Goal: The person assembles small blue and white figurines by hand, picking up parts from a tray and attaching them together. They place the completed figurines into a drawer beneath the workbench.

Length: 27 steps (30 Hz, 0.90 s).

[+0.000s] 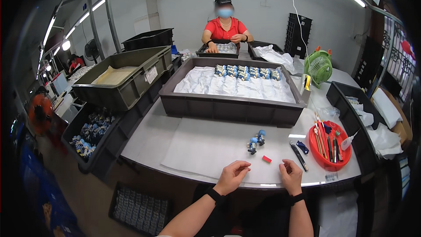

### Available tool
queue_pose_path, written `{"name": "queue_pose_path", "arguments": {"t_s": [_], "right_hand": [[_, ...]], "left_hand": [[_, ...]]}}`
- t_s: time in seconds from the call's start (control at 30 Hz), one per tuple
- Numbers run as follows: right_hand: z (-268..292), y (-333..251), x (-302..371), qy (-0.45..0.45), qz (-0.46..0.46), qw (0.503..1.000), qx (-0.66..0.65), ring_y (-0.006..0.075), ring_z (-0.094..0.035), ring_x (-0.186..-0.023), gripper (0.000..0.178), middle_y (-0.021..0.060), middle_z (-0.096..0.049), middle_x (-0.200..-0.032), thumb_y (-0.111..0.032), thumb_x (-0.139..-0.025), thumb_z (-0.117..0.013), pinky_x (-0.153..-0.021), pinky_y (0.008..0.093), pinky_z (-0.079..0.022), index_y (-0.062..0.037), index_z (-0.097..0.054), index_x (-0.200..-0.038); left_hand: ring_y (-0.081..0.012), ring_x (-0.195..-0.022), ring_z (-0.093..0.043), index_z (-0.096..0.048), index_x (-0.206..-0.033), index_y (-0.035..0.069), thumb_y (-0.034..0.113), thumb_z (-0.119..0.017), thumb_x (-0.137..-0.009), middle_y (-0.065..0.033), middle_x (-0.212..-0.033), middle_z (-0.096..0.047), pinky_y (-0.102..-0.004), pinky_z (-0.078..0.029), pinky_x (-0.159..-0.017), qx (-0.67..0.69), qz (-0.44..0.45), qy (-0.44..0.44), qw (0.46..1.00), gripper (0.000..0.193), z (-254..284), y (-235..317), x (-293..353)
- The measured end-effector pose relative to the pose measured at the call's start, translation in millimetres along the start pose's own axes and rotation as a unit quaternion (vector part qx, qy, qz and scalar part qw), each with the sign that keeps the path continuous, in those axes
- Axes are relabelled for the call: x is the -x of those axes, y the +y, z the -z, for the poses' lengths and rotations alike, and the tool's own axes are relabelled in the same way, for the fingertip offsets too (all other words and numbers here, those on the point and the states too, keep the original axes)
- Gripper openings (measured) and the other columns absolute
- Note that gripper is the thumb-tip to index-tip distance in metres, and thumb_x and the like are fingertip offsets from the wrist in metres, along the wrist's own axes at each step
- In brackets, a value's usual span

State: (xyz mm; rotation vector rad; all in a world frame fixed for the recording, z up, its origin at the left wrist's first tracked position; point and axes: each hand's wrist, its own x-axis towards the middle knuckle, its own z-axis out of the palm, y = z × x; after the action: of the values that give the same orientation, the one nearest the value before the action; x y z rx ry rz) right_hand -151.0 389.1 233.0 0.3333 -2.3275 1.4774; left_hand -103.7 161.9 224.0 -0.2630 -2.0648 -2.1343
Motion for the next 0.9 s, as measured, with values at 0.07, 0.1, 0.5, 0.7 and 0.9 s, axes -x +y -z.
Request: {"name": "queue_pose_path", "arguments": {"t_s": [0.07, 0.1, 0.5, 0.7, 0.9], "right_hand": [[3, 0, -2, -0.001, 0.002, 1.000, 0.008, 0.0096, -0.053, -0.055, 0.019, 0.0078, -0.061, -0.070, -0.008, -0.079, -0.065, -0.052, 0.0229, -0.042, 0.0036, -0.063, -0.094], [1, 2, -2, -0.003, 0.001, 1.000, 0.002, 0.0096, -0.052, -0.055, 0.019, 0.0078, -0.061, -0.070, -0.007, -0.079, -0.065, -0.052, 0.0230, -0.042, 0.0037, -0.063, -0.094], [6, -6, -2, -0.042, -0.046, 0.998, -0.007, 0.0067, -0.052, -0.061, 0.018, 0.0050, -0.060, -0.073, -0.001, -0.076, -0.066, -0.054, 0.0193, -0.040, 0.0027, -0.061, -0.093], [10, -23, -9, -0.098, -0.027, 0.992, 0.081, 0.0217, -0.053, -0.064, 0.016, 0.0120, -0.057, -0.080, -0.001, -0.081, -0.062, -0.056, 0.0292, -0.043, 0.0019, -0.060, -0.096], [7, -30, -21, -0.119, -0.029, 0.987, 0.108, 0.0376, -0.055, -0.076, 0.011, 0.0205, -0.058, -0.085, 0.001, -0.082, -0.056, -0.068, 0.0412, -0.046, 0.0027, -0.059, -0.093]], "left_hand": [[-0.0141, -0.096, -0.059, -0.057, -0.106, -0.003, -0.003, -0.053, -0.087, -0.0075, -0.103, -0.057, -0.0257, -0.048, -0.087, 0.006, -0.005, -0.003, 1.000, 0.019, -5, -2, 0], [-0.0140, -0.096, -0.059, -0.058, -0.106, -0.003, -0.003, -0.054, -0.087, -0.0076, -0.104, -0.057, -0.0258, -0.048, -0.087, 0.001, -0.002, -0.003, 1.000, 0.019, -4, -1, 1], [-0.0198, -0.098, -0.059, -0.063, -0.099, 0.001, -0.001, -0.063, -0.079, -0.0108, -0.108, -0.060, -0.0296, -0.048, -0.085, -0.286, -0.176, -0.129, 0.933, 0.021, 85, 171, -97], [-0.0166, -0.097, -0.057, -0.057, -0.112, 0.002, 0.009, -0.067, -0.077, -0.0099, -0.111, -0.057, -0.0273, -0.048, -0.082, -0.446, -0.048, -0.060, 0.892, 0.037, 172, 159, -288], [-0.0333, -0.116, -0.045, -0.047, -0.126, 0.006, 0.025, -0.076, -0.066, -0.0165, -0.127, -0.046, -0.0387, -0.038, -0.099, -0.570, -0.015, -0.119, 0.813, 0.068, 228, 72, -434]]}}
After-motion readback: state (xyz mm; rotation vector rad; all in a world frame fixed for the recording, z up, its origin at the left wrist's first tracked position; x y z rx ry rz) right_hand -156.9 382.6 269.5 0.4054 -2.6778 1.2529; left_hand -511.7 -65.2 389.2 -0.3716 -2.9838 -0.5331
